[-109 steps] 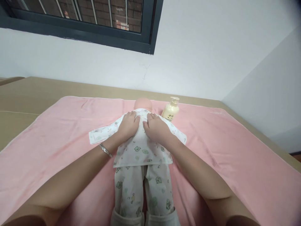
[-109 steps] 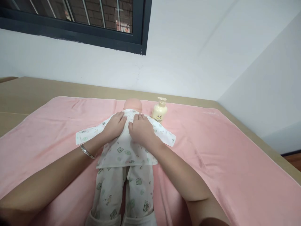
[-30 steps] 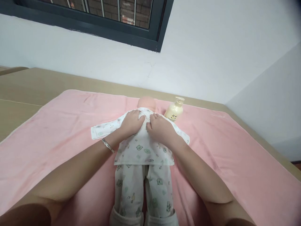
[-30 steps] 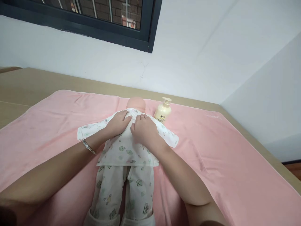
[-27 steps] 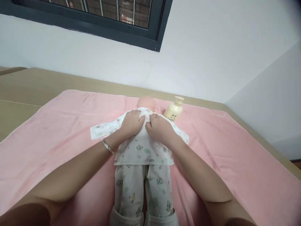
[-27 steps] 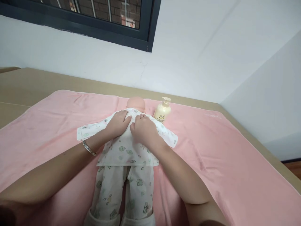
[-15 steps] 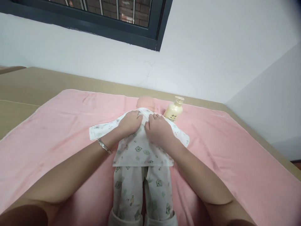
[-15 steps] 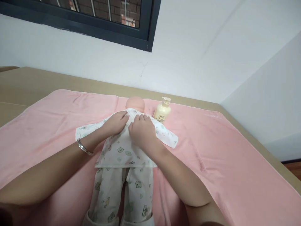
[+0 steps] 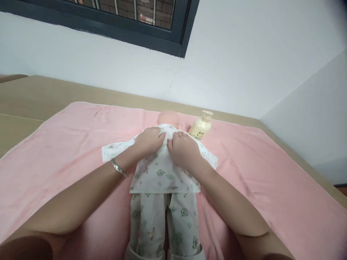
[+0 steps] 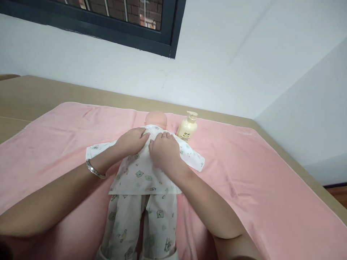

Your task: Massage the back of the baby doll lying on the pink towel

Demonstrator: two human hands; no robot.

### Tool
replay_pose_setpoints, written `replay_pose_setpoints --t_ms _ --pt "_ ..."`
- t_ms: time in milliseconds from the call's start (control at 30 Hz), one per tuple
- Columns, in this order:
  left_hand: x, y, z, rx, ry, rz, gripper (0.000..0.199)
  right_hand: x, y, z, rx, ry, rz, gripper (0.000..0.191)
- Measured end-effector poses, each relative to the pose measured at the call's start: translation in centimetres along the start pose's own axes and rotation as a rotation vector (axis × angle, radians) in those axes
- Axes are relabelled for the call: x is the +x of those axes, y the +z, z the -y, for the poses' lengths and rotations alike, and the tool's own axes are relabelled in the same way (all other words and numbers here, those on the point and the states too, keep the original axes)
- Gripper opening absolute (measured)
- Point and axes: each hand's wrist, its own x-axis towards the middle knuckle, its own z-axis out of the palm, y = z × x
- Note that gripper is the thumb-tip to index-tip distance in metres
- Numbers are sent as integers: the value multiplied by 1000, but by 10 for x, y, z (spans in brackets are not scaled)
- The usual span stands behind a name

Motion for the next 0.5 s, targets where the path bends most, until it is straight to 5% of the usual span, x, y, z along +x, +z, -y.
replay_pose_setpoints --t_ms 167,400,500 --pt "6 -2 5 -50 -72 34 47 0 -1 -2 42 -57 7 40" --pt "-12 12 -5 285 177 -169 36 25 29 -16 255 85 -154 48" --pt "-15 10 -7 289 170 -190 34 24 36 -15 328 77 -209 44"
